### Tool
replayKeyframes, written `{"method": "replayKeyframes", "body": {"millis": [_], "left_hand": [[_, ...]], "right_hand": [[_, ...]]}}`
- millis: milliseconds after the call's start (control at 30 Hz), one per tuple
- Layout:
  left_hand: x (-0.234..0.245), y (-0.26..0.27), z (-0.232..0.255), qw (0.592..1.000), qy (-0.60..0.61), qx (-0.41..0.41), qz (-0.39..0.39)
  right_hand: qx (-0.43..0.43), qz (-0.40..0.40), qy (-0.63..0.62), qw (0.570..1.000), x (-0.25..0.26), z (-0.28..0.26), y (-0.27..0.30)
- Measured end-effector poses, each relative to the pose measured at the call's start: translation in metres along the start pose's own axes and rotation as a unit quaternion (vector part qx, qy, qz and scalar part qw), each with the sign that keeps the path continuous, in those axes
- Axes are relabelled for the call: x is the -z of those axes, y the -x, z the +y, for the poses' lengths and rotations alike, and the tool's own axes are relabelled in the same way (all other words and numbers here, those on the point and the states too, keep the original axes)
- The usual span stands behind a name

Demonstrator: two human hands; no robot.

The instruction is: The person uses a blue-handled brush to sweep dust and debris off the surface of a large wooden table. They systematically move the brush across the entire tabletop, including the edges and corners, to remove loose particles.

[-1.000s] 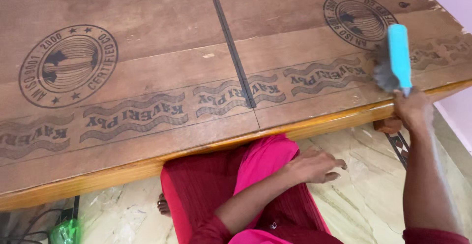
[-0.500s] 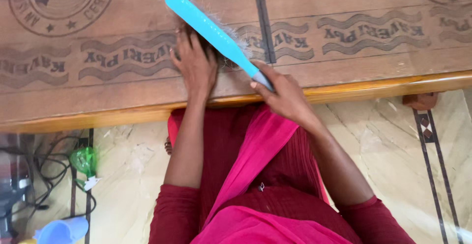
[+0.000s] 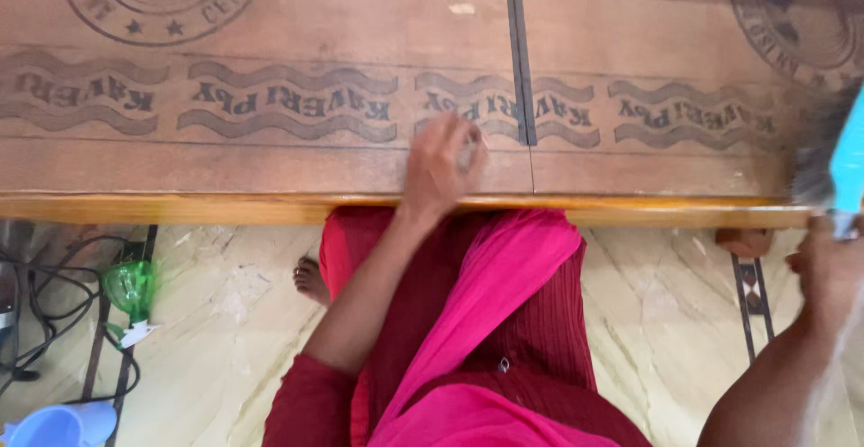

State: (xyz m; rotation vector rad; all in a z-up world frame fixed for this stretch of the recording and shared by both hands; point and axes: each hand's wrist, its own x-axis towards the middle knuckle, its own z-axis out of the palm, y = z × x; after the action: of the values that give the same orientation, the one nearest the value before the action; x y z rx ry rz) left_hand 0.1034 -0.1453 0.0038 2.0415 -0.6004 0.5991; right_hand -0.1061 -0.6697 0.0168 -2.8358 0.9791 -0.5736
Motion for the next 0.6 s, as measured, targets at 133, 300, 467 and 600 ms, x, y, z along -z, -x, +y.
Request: {"method": "replayKeyframes", "body": {"millis": [133, 300, 467, 600], "left_hand": [[-0.015, 0.061, 0.07, 0.985, -0.1, -0.048, -0.135], [-0.055, 0.103, 0.084, 0.852, -0.095, 0.075, -0.51], [-0.019, 0.098, 0.11, 0.923, 0.17, 0.018, -0.345], [0.073, 0.057, 0.117, 0.777, 0.274, 0.038, -0.566]], "right_hand": [[-0.001, -0.153, -0.107, 0.982, -0.021, -0.164, 0.022], [0.214, -0.208, -0.217, 0.929, -0.006, -0.294, 0.055], [0.149, -0.247, -0.252, 0.924, 0.003, -0.292, 0.029], [0.046, -0.216, -0.277, 0.935, 0.014, -0.233, -0.011]]}}
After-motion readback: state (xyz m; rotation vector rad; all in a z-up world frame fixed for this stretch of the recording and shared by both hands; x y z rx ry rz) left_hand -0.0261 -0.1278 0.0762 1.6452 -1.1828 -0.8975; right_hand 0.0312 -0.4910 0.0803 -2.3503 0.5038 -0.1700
